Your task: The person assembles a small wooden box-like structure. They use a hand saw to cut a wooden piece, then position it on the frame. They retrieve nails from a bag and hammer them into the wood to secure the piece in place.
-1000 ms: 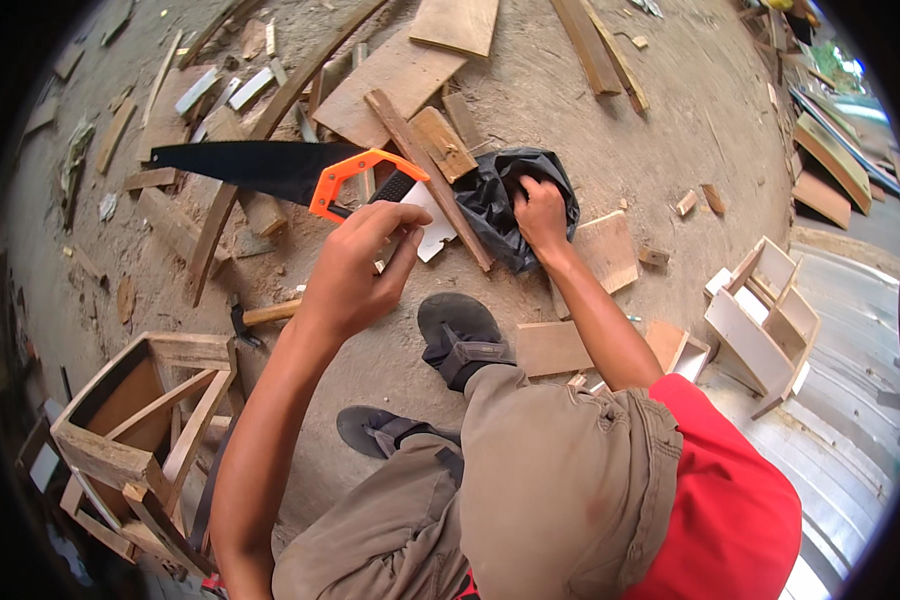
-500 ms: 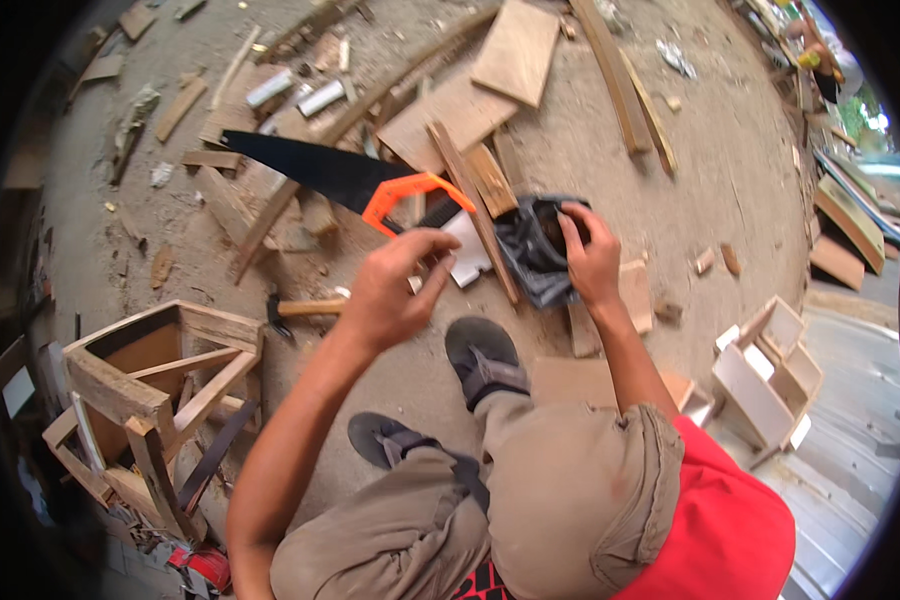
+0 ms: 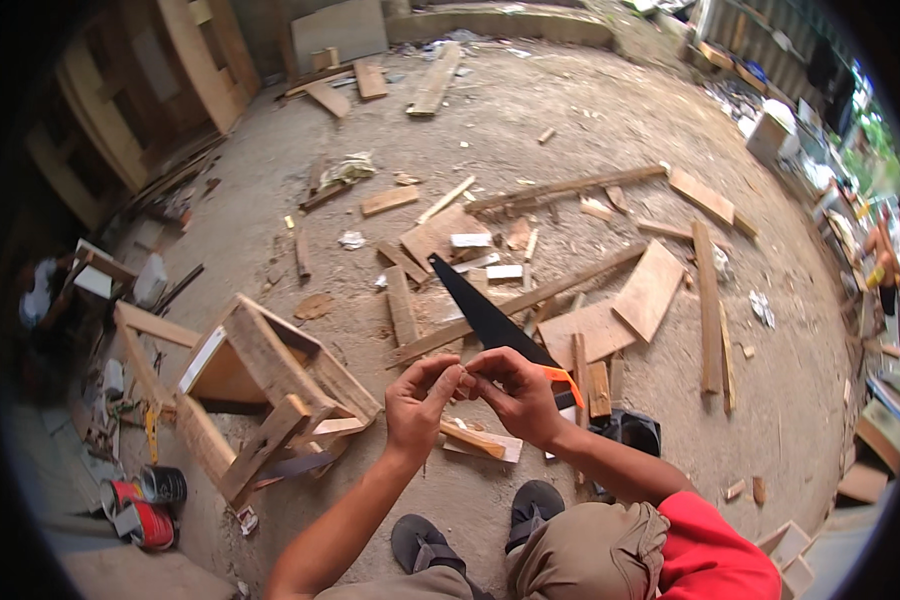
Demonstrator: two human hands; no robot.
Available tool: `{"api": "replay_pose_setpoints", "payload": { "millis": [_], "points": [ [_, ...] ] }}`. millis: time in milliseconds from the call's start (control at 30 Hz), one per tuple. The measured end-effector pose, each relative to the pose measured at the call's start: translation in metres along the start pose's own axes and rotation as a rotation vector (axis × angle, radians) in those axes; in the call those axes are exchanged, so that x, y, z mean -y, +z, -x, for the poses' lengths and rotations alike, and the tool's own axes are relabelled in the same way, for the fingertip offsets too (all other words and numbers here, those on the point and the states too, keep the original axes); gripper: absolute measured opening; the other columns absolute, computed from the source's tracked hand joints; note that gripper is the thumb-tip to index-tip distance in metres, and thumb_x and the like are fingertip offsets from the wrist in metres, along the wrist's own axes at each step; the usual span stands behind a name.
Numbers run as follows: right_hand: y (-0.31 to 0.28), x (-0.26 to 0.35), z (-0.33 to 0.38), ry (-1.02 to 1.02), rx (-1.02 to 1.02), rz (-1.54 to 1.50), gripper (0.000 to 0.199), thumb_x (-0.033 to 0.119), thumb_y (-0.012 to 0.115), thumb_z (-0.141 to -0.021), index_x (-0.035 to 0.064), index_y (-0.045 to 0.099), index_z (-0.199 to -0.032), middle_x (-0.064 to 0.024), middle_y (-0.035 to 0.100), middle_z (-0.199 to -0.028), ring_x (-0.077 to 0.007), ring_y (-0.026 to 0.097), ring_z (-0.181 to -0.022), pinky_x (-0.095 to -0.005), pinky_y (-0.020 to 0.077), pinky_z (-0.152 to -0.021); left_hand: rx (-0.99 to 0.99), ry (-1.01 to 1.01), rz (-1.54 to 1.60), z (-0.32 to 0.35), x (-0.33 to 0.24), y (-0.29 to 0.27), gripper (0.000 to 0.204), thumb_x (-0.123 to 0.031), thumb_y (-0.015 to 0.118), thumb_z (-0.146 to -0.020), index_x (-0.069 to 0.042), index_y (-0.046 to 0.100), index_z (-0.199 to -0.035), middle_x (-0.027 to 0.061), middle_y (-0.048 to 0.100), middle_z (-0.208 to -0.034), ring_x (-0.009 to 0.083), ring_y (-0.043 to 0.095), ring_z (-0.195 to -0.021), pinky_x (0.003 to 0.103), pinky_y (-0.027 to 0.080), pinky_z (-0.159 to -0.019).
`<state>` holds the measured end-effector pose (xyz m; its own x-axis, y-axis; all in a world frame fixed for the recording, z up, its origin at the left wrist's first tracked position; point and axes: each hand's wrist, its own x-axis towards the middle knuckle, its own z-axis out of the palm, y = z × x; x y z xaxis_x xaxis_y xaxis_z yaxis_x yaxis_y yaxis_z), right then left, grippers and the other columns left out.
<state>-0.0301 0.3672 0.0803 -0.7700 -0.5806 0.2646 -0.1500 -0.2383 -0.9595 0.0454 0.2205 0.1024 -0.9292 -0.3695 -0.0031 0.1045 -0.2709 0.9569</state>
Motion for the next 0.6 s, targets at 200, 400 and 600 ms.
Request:
{"api": "replay_pose_setpoints", "payload": {
  "millis": [200,400,600],
  "points": [
    [0.050,-0.024,-0.002,0.046,0.123,0.000,0.018,0.007,0.067,-0.098,-0.0020,0.062,-0.113,-0.0101,0.072,-0.104,-0.0139,0.070,-0.095,-0.0289,0.0563,-0.083,-0.213,0.095,-0.200,0.046,-0.009,-0.058,0.014,-0.011,0.063,-0.100,0.000,0.064,-0.109,0.0074,0.070,-0.094,0.0111,0.066,-0.083,0.025,0.053,-0.074],
    [0.053,-0.156,0.065,-0.039,0.316,1.092,0.062,0.043,0.078,-0.083,0.0010,0.054,-0.122,-0.0190,0.059,-0.112,-0.0354,0.059,-0.106,-0.0457,0.0487,-0.087,-0.165,0.240,-0.358,0.088,-0.041,-0.075,0.013,-0.012,0.065,-0.099,-0.001,0.062,-0.107,0.0072,0.070,-0.094,0.0121,0.066,-0.079,0.025,0.053,-0.071],
    [0.048,-0.197,0.084,-0.008,0.395,1.239,0.054,0.037,0.077,-0.082,0.0036,0.054,-0.118,-0.0167,0.059,-0.108,-0.0331,0.059,-0.103,-0.0454,0.0458,-0.084,-0.094,0.546,-0.654,0.085,-0.094,-0.077,0.018,0.004,0.076,-0.086,-0.001,0.067,-0.100,0.0119,0.073,-0.094,0.0183,0.071,-0.081,0.030,0.057,-0.069]
  ]
}}
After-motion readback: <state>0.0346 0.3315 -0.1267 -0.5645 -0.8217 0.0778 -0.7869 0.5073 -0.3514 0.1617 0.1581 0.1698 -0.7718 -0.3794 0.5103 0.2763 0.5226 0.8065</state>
